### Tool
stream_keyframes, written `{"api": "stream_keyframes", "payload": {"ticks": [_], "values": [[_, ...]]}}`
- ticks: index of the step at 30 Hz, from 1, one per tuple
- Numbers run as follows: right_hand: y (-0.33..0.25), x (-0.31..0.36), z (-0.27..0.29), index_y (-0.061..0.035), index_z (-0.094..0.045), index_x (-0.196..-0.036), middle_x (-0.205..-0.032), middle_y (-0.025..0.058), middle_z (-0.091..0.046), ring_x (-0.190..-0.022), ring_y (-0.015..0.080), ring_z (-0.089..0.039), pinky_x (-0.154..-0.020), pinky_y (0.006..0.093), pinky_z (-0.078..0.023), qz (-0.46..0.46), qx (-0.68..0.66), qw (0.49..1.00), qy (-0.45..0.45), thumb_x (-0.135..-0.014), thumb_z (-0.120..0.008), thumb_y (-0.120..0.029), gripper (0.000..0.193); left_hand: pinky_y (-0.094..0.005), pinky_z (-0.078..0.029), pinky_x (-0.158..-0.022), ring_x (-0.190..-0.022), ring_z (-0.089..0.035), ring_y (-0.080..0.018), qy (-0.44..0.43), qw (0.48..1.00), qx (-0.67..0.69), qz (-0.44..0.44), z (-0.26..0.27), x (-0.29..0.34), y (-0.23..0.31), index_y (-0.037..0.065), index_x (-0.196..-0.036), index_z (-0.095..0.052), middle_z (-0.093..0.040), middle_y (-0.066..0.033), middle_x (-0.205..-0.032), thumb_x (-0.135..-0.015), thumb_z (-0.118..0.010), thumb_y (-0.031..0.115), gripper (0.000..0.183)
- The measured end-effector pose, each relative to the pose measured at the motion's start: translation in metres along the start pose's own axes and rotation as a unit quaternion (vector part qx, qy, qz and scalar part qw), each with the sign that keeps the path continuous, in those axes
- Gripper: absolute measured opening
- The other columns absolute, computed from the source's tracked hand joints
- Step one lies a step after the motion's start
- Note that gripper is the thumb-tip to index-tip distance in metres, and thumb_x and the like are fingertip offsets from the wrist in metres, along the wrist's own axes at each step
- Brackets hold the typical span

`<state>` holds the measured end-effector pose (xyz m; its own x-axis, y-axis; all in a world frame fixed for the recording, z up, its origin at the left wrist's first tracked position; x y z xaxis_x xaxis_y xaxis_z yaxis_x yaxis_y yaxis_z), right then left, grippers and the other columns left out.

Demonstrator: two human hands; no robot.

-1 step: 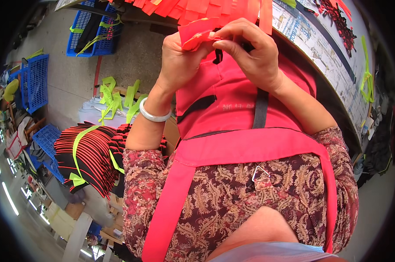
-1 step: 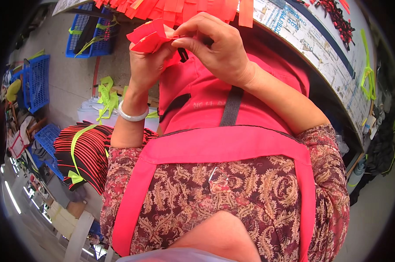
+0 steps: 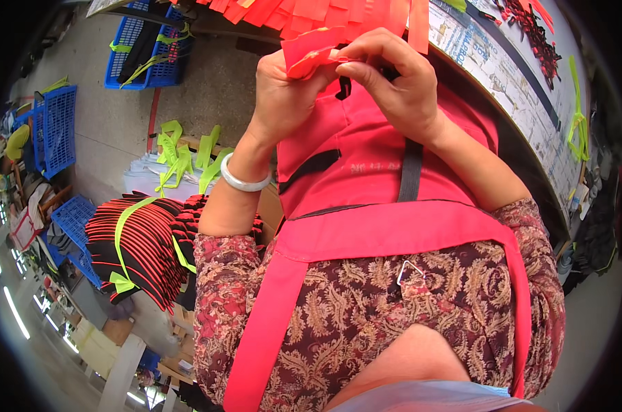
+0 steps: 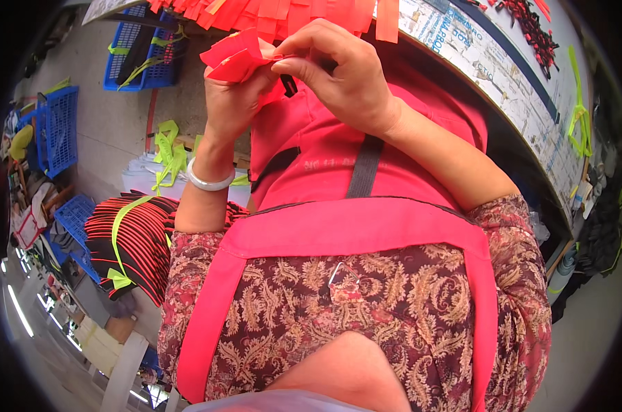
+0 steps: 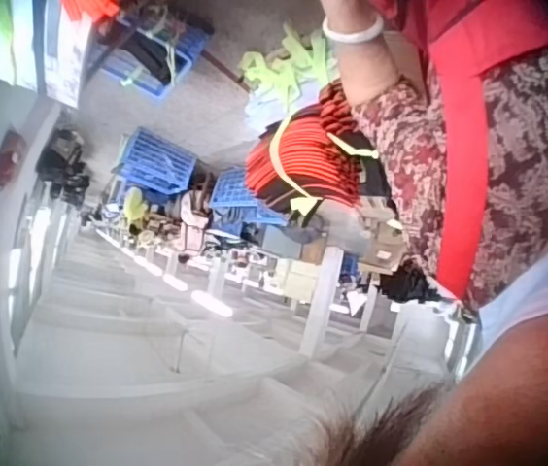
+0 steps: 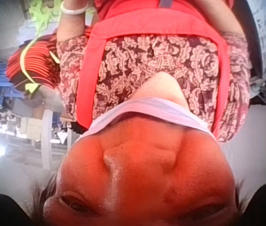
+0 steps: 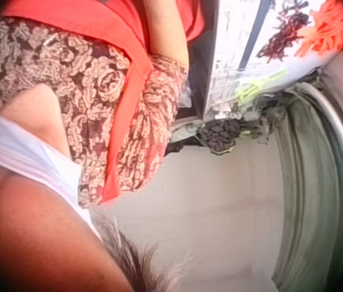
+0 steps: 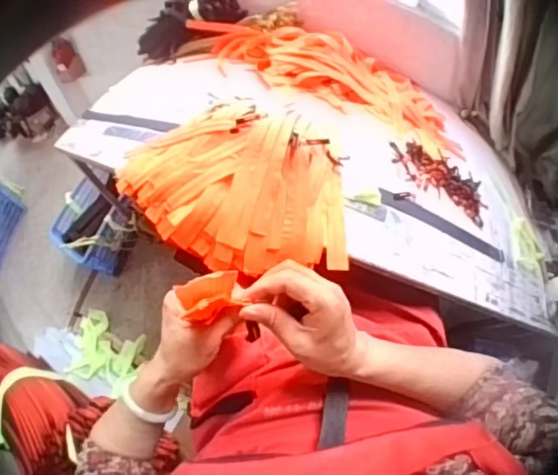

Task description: Attaching plastic clips to red fabric strips at a factory workbench.

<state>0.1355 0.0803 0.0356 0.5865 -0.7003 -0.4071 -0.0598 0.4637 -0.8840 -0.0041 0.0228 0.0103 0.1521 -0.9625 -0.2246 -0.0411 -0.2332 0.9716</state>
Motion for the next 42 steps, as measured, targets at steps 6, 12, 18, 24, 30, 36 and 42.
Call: {"api": "stream_keyframes", "payload": {"ticks": [6,12,18,24,30,36,42], "values": [[0.010,0.002,-0.004,0.0007,-0.063,-0.091,-0.085,0.0065,-0.060,-0.068,0.0089,-0.058,-0.060,0.0219,-0.046,-0.040,-0.044,0.998,0.017,-0.080,-0.069,-0.001,0.013,-0.0197,-0.044,-0.057,-0.068,-0.055,-0.0040,-0.008,0.999,-0.002,0.043,0.001,0.000,-0.011,0.001,-0.097,-0.067,-0.063,0.0013,-0.077,-0.082,-0.066,-0.002,0.015],[0.001,-0.001,0.000,0.0010,-0.062,-0.092,-0.085,0.0069,-0.060,-0.073,0.0109,-0.061,-0.064,0.0225,-0.049,-0.026,-0.006,1.000,-0.015,-0.081,-0.070,-0.004,0.014,-0.0210,-0.046,-0.059,-0.069,-0.055,-0.0049,-0.005,0.999,-0.034,0.008,-0.005,-0.001,0.006,0.000,-0.102,-0.067,-0.063,0.0006,-0.077,-0.083,-0.065,-0.001,0.019],[0.009,-0.003,0.003,0.0005,-0.062,-0.091,-0.082,0.0040,-0.062,-0.077,0.0088,-0.060,-0.067,0.0229,-0.049,-0.099,-0.028,0.995,-0.019,-0.083,-0.069,-0.007,0.013,-0.0194,-0.045,-0.060,-0.069,-0.054,-0.0039,-0.053,0.991,-0.052,0.110,0.005,-0.011,0.002,0.001,-0.104,-0.066,-0.062,0.0020,-0.077,-0.083,-0.066,0.001,0.021],[0.036,0.018,-0.025,-0.0011,-0.061,-0.099,-0.085,0.0110,-0.062,-0.082,0.0140,-0.060,-0.074,0.0297,-0.048,-0.057,-0.026,0.990,-0.124,-0.081,-0.066,-0.004,0.019,-0.0266,-0.047,-0.069,-0.074,-0.058,-0.0133,-0.070,0.993,-0.095,-0.014,-0.005,-0.018,0.025,0.000,-0.081,-0.059,-0.059,-0.0028,-0.077,-0.079,-0.065,-0.004,0.007],[0.048,-0.045,-0.012,0.0001,-0.065,-0.087,-0.071,0.0081,-0.063,-0.073,0.0162,-0.061,-0.068,0.0321,-0.049,-0.128,0.020,0.981,-0.146,-0.081,-0.070,-0.018,0.019,-0.0212,-0.030,-0.046,-0.050,-0.041,-0.0053,0.150,0.976,0.099,0.121,0.039,-0.017,0.010,-0.001,-0.093,-0.063,-0.054,-0.0003,-0.069,-0.085,-0.064,0.000,0.008],[0.114,-0.185,0.109,-0.0073,-0.062,-0.117,-0.076,0.0091,-0.065,-0.065,0.0193,-0.060,-0.061,0.0292,-0.049,-0.146,0.187,0.970,0.052,-0.082,-0.071,-0.030,0.042,-0.0206,-0.031,-0.047,-0.051,-0.041,-0.0050,0.069,0.972,0.155,0.165,0.013,-0.035,0.007,0.000,-0.092,-0.063,-0.053,0.0016,-0.065,-0.084,-0.065,0.002,0.008],[0.040,-0.099,0.036,-0.0023,-0.065,-0.103,-0.085,0.0027,-0.065,-0.080,0.0068,-0.059,-0.068,0.0220,-0.046,0.029,0.098,0.991,-0.089,-0.087,-0.063,-0.013,0.019,-0.0202,-0.032,-0.047,-0.052,-0.042,-0.0046,0.036,0.926,0.254,0.276,0.008,-0.022,-0.014,0.001,-0.093,-0.060,-0.051,0.0020,-0.066,-0.080,-0.067,0.000,0.015]]}}
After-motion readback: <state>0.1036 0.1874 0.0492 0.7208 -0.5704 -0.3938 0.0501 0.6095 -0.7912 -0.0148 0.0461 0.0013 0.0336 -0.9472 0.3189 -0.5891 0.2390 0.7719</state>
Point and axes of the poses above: each hand's wrist, its own x-axis away from the middle knuckle, its own z-axis out of the back of the hand, y = z × x, the point moved 5 cm from there along -x, towards the middle knuckle
